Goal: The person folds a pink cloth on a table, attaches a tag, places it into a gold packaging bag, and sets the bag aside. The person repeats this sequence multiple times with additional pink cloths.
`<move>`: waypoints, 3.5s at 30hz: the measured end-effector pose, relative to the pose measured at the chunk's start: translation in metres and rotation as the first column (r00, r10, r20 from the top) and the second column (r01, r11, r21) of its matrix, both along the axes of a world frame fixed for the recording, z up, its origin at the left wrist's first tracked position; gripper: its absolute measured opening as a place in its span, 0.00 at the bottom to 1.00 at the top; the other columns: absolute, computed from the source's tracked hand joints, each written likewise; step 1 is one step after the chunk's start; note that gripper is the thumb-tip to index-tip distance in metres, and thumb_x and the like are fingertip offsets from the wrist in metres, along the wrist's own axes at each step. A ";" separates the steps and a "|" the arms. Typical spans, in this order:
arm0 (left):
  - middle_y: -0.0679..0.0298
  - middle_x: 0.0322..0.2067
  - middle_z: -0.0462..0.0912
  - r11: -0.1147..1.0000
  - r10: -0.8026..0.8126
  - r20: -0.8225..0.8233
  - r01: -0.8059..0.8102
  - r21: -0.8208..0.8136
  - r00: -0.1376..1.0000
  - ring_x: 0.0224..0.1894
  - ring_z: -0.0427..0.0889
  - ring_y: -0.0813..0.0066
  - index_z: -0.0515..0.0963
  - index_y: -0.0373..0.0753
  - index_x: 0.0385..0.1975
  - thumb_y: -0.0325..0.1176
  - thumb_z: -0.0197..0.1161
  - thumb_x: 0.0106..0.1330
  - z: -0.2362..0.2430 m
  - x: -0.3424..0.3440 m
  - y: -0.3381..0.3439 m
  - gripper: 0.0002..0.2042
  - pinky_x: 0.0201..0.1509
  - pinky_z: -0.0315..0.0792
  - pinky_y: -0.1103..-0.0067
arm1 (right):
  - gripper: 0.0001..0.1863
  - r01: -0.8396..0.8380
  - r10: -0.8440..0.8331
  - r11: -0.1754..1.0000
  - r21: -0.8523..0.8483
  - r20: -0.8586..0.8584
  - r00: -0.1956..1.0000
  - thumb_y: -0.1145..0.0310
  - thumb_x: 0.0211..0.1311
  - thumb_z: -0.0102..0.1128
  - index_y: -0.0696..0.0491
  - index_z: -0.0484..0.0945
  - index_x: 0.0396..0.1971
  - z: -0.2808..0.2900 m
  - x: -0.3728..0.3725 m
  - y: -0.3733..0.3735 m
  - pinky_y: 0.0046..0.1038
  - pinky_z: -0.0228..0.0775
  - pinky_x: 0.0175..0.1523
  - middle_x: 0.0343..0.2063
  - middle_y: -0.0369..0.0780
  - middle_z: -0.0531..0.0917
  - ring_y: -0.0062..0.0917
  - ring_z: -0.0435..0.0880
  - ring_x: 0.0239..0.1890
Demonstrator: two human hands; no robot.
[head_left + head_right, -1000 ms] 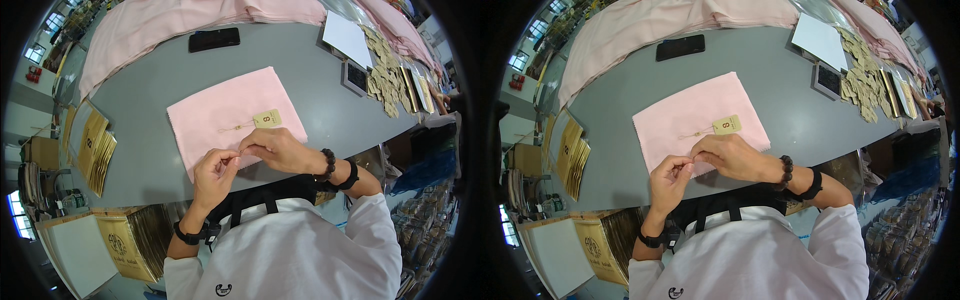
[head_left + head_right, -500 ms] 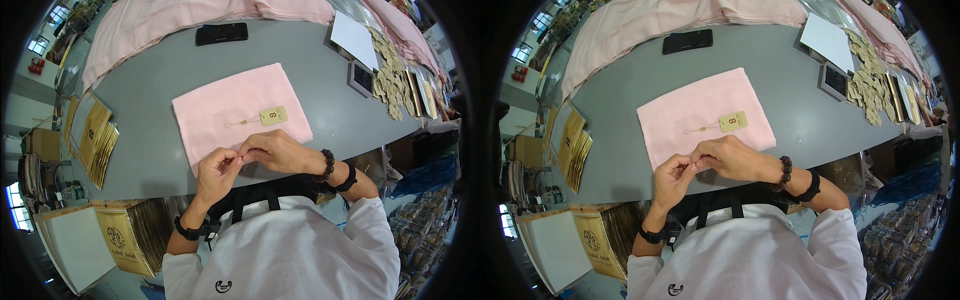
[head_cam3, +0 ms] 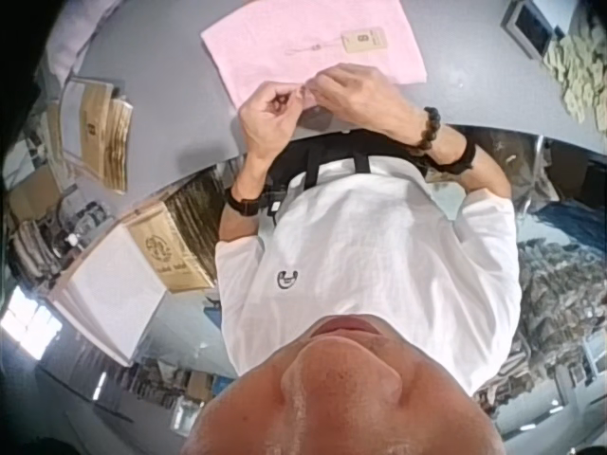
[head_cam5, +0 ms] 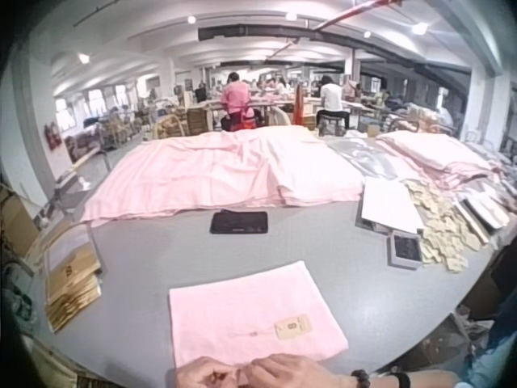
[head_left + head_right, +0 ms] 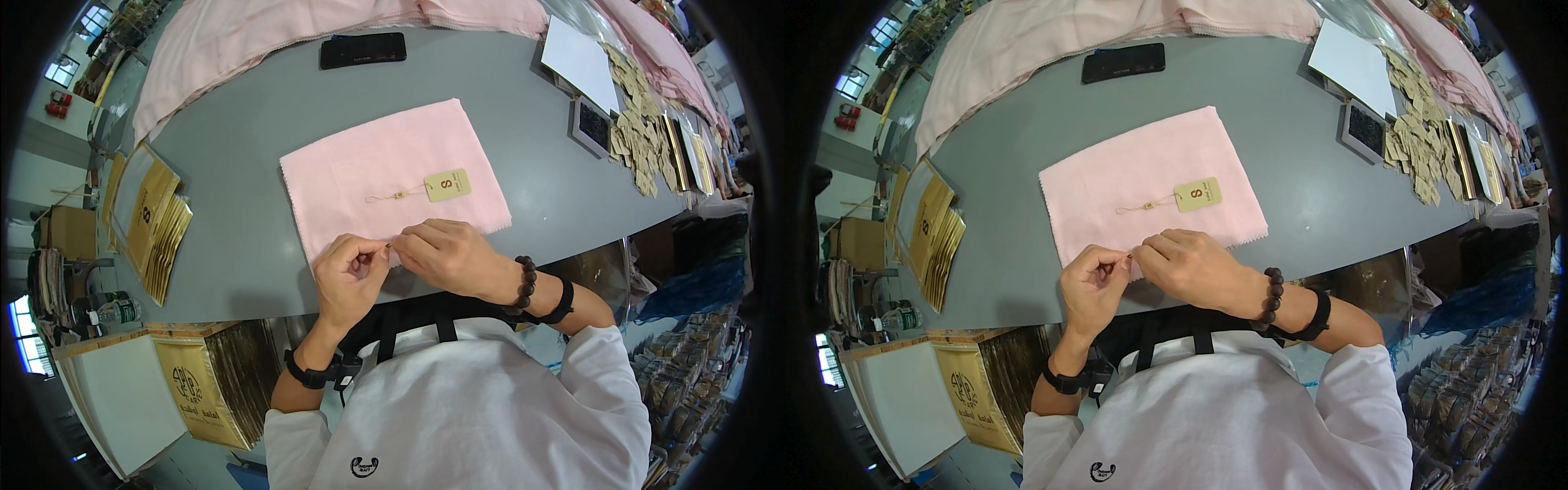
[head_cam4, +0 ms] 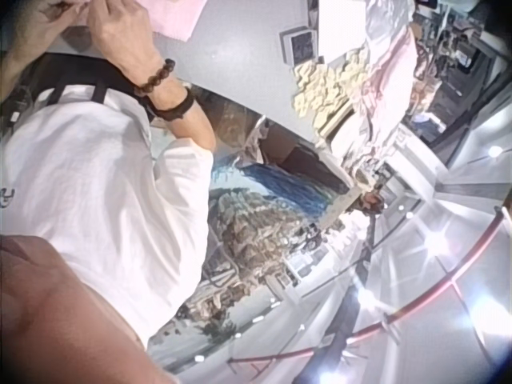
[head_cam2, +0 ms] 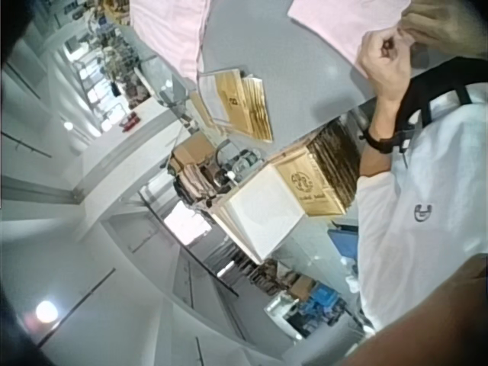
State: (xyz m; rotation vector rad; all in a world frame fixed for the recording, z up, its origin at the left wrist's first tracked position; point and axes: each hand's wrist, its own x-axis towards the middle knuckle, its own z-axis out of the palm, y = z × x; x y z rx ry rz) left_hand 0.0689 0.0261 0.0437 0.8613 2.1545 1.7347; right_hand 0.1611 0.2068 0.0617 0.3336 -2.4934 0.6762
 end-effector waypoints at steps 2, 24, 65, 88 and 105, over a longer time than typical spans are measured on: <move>0.66 0.26 0.82 1.000 0.003 -0.013 -0.003 -0.004 1.000 0.26 0.75 0.82 0.85 0.35 0.31 0.21 0.72 0.62 0.000 0.000 0.000 0.02 0.29 0.69 0.83 | 0.08 0.002 -0.002 1.000 -0.008 0.018 1.000 0.72 0.57 0.69 0.56 0.77 0.30 -0.004 -0.001 -0.003 0.34 0.79 0.32 0.25 0.40 0.80 0.33 0.85 0.29; 0.63 0.26 0.82 0.988 0.096 -0.262 -0.124 -0.095 0.960 0.25 0.77 0.73 0.83 0.37 0.33 0.23 0.71 0.64 -0.004 -0.019 -0.005 0.03 0.31 0.72 0.77 | 0.10 0.223 -0.072 0.934 -0.280 0.464 0.883 0.65 0.69 0.66 0.56 0.85 0.39 0.004 -0.037 0.027 0.35 0.80 0.40 0.33 0.43 0.87 0.35 0.88 0.34; 0.66 0.32 0.86 0.969 -0.036 -0.260 -0.029 -0.245 0.965 0.33 0.82 0.72 0.86 0.39 0.39 0.22 0.71 0.61 0.004 -0.037 -0.087 0.08 0.38 0.75 0.76 | 0.02 -0.004 0.197 0.890 -0.456 0.377 0.905 0.76 0.68 0.67 0.58 0.84 0.37 -0.002 -0.040 -0.022 0.30 0.79 0.37 0.35 0.41 0.87 0.32 0.87 0.34; 0.63 0.30 0.87 0.970 0.019 -0.260 -0.081 -0.229 0.965 0.30 0.83 0.70 0.84 0.37 0.36 0.25 0.71 0.64 -0.007 -0.035 -0.086 0.04 0.36 0.75 0.76 | 0.04 -0.184 0.346 0.917 -0.355 0.471 0.812 0.71 0.65 0.67 0.54 0.84 0.37 -0.018 -0.071 -0.050 0.42 0.78 0.41 0.34 0.43 0.88 0.45 0.87 0.35; 0.63 0.29 0.88 0.994 0.040 0.512 0.016 -0.104 0.858 0.26 0.81 0.84 0.88 0.32 0.37 0.27 0.67 0.67 -0.010 -0.038 -0.093 0.06 0.27 0.72 0.86 | 0.14 -0.232 0.242 0.969 -0.091 0.134 0.961 0.71 0.61 0.72 0.54 0.86 0.47 -0.031 -0.052 -0.058 0.32 0.81 0.35 0.35 0.38 0.86 0.31 0.88 0.35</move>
